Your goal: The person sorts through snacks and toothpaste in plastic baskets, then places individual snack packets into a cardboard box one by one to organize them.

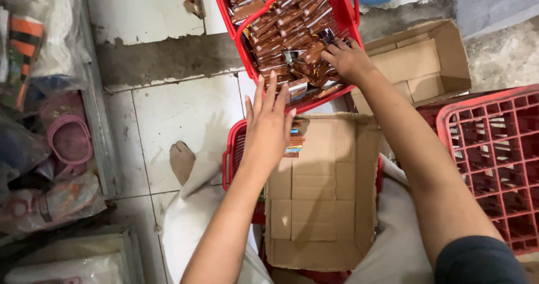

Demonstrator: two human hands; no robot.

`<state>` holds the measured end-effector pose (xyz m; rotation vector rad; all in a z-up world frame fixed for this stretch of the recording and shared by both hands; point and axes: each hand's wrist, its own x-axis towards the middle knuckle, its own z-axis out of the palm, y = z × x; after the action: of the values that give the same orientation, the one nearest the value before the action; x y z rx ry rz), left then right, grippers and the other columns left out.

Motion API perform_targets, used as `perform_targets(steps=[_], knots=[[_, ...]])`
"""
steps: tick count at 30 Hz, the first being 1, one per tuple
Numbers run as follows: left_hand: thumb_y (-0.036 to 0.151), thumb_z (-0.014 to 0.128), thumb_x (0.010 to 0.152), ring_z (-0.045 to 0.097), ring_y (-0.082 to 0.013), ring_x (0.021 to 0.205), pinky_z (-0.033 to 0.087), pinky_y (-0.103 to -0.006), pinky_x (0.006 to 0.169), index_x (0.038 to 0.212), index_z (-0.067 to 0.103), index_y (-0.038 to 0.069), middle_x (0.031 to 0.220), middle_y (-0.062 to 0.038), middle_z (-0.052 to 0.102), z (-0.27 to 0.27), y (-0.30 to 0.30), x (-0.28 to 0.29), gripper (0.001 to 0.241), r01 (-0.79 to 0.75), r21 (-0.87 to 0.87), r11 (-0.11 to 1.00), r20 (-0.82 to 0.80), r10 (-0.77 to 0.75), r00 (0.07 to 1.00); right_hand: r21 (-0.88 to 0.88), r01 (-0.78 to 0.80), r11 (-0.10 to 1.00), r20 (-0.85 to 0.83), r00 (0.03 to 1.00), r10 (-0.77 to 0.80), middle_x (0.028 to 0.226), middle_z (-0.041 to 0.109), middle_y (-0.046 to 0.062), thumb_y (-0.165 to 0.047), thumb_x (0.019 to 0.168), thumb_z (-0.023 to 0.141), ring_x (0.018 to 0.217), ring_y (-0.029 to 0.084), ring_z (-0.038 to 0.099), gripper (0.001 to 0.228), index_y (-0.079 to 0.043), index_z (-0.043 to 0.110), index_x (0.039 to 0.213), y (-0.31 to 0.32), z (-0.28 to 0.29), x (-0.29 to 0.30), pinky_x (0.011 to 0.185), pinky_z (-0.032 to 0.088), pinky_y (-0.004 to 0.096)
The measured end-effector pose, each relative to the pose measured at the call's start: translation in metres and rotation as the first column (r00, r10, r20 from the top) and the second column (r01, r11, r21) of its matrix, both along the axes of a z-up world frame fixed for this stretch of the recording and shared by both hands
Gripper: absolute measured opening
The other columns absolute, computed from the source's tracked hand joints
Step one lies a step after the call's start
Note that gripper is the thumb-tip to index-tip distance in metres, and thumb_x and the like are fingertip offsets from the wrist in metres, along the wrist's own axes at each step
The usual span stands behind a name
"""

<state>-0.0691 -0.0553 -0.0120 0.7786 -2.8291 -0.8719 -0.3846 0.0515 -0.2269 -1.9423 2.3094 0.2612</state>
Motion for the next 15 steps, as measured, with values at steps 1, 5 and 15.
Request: perform_targets(steps=[1,5,15], knots=[[0.024,0.058,0.101,0.017,-0.0378,0.154,0.021,-0.0631,0.119,0.146,0.05,0.003,0.166,-0.018,0.024,-0.001,-0.002,0.001,0.051,-0.001,0.006,1.0,0.012,0.001,1.0,0.01,-0.01,1.0,-0.028,1.0,0.01,0.148,0.052,0.006,-0.015,0.097,0.054,0.141,0.037,0.047,0.05,-0.026,0.053,0.145,0.0,-0.001,-0.001,0.115,0.039,0.052],[0.024,0.059,0.1,0.021,-0.0386,0.153,0.022,-0.062,0.119,0.143,0.053,0.001,0.164,-0.018,0.027,-0.009,-0.001,0.011,0.049,-0.007,0.006,1.0,0.016,0.007,1.0,0.048,0.04,0.998,0.031,0.999,-0.042,0.152,0.047,0.004,-0.012,0.095,0.047,0.133,0.047,0.044,0.059,-0.048,0.055,0.142,-0.004,0.004,0.004,0.105,0.039,0.055],[0.019,0.057,0.101,0.035,-0.0327,0.15,0.031,-0.0498,0.125,0.144,0.055,0.003,0.156,-0.018,0.045,-0.022,0.003,0.018,0.047,0.041,0.021,0.999,-0.04,-0.04,0.998,0.175,-0.102,0.979,-0.129,0.984,0.126,0.148,0.049,0.0,-0.02,0.104,0.045,0.149,0.029,0.038,0.051,-0.051,0.059,0.141,0.003,0.019,0.009,0.119,0.036,0.051]])
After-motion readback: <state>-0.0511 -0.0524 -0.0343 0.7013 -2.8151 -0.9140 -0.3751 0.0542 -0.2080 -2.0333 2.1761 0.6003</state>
